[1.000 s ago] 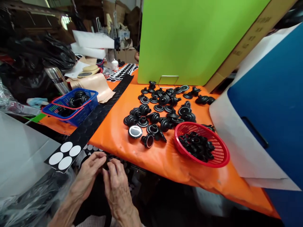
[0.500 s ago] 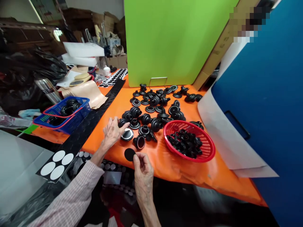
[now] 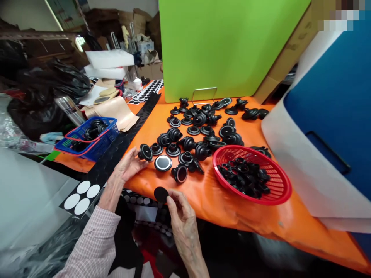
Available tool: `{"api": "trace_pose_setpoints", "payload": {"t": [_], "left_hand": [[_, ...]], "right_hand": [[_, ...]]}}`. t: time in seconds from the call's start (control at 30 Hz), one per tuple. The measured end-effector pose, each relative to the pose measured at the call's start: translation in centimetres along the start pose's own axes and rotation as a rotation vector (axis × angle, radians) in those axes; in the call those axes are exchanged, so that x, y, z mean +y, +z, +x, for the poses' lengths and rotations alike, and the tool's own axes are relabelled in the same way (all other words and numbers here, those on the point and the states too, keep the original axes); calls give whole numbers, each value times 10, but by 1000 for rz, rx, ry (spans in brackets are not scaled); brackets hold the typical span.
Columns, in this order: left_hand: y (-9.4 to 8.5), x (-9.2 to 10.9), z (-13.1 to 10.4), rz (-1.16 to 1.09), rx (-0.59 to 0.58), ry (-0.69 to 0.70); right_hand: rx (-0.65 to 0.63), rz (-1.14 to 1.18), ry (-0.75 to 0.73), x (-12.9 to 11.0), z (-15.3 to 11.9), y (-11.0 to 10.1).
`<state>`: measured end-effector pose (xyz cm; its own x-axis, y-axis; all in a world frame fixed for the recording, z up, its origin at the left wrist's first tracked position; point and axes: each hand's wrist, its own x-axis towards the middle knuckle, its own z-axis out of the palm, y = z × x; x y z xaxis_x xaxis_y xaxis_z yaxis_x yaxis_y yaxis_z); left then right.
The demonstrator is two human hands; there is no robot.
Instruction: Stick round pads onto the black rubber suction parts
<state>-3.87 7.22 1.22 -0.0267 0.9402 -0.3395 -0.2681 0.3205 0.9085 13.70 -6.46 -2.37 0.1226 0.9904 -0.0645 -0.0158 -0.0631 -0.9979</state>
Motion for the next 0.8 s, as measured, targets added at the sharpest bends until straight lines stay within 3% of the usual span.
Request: {"api": "trace_pose_setpoints", "payload": {"t": [0.13, 0.2, 0.3, 0.43, 0.53, 0.8], "left_hand": [[-7, -14, -31, -351, -146, -115], [-8, -20, -45, -423, -224, -178], [-9, -29, -61, -401, -277, -194], [-8, -42, -79, -246, -250, -93], [-6, -49, -91, -176, -233, -92], [-4, -54, -110, -195, -286, -147]], "right_hand": [[-38, -152, -145, -5, 0, 4], [-52, -183, -170, -8, -2, 6], [-27, -70, -121, -16, -4, 8], [-13, 108, 55, -25, -6, 9], [-1, 205, 152, -24, -5, 9], [167, 171, 64, -7, -10, 17]]}}
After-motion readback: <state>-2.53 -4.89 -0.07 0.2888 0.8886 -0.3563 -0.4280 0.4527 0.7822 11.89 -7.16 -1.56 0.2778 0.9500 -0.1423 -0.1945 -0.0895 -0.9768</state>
